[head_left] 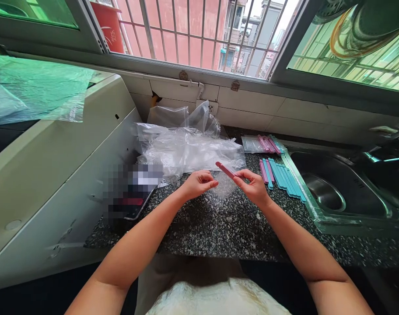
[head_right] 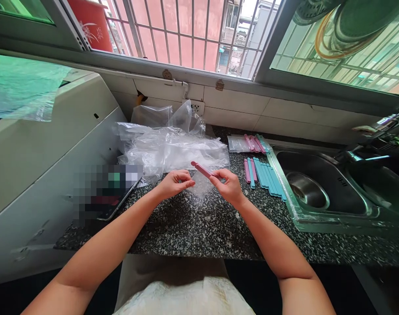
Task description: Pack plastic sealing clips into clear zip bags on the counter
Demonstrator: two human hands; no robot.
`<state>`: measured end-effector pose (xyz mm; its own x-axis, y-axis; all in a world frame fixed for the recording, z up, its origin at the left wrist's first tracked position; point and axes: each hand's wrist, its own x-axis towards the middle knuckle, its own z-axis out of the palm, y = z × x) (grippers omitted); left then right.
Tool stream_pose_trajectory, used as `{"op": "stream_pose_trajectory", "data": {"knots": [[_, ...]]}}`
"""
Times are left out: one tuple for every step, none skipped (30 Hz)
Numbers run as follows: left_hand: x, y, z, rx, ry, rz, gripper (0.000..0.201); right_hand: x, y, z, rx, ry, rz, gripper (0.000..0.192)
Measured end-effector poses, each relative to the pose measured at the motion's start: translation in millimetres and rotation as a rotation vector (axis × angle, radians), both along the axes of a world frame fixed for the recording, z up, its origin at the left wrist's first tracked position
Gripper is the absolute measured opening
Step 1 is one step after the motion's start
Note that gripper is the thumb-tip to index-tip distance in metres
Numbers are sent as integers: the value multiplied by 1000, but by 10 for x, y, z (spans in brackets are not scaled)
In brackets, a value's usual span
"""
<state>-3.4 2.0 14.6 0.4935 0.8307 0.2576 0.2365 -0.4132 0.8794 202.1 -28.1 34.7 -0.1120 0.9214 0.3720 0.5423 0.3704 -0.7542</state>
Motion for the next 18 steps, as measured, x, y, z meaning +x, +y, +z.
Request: {"op": "stream_pose_trajectory", "data": {"knots": [[0, -1, 1, 11, 4, 4, 33, -2, 0, -3, -3, -6, 0, 18], [0, -1, 1, 19, 7, 7, 33, -3, 1, -4, -5, -9, 1, 18], [0, -1, 1, 22, 13, 11, 33, -3, 2, -3, -6, -7, 1, 18], [-1, 1, 0, 20, 19, 14, 34, 0, 4, 0, -6, 0, 0, 18], [-3, 3, -2, 13, 28, 14, 34, 6, 7, 5, -4, 10, -2, 18], [-5, 5, -4, 4, 36, 12, 35, 14, 12, 12, 0, 21, -6, 18], [-7, 8, -8, -2, 45, 6, 36, 24, 18, 20, 4, 31, -12, 18], [-10, 10, -11, -4, 53, -1, 36, 35, 25, 28, 6, 39, -19, 18], [-12, 12, -14, -2, 60, -9, 37, 46, 31, 36, 6, 45, -27, 18], [-15, 12, -16, 4, 66, -16, 37, 56, 36, 45, 4, 50, -33, 19], [-17, 12, -16, 10, 72, -21, 36, 64, 40, 53, 3, 54, -37, 19], [-18, 11, -15, 16, 78, -25, 36, 70, 43, 60, 1, 56, -37, 20], [-19, 10, -12, 22, 84, -27, 36, 75, 43, 67, 1, 57, -36, 20], [-19, 8, -8, 28, 89, -29, 36, 77, 42, 73, 2, 56, -35, 21], [-18, 5, -2, 35, 93, -31, 36, 78, 40, 79, 5, 56, -35, 21], [-17, 3, 4, 42, 95, -34, 36, 77, 37, 85, 6, 57, -36, 21], [-15, 0, 10, 49, 95, -38, 36, 77, 34, 89, 7, 58, -37, 20], [-13, -2, 16, 54, 94, -42, 35, 76, 31, 93, 6, 60, -37, 20]]}}
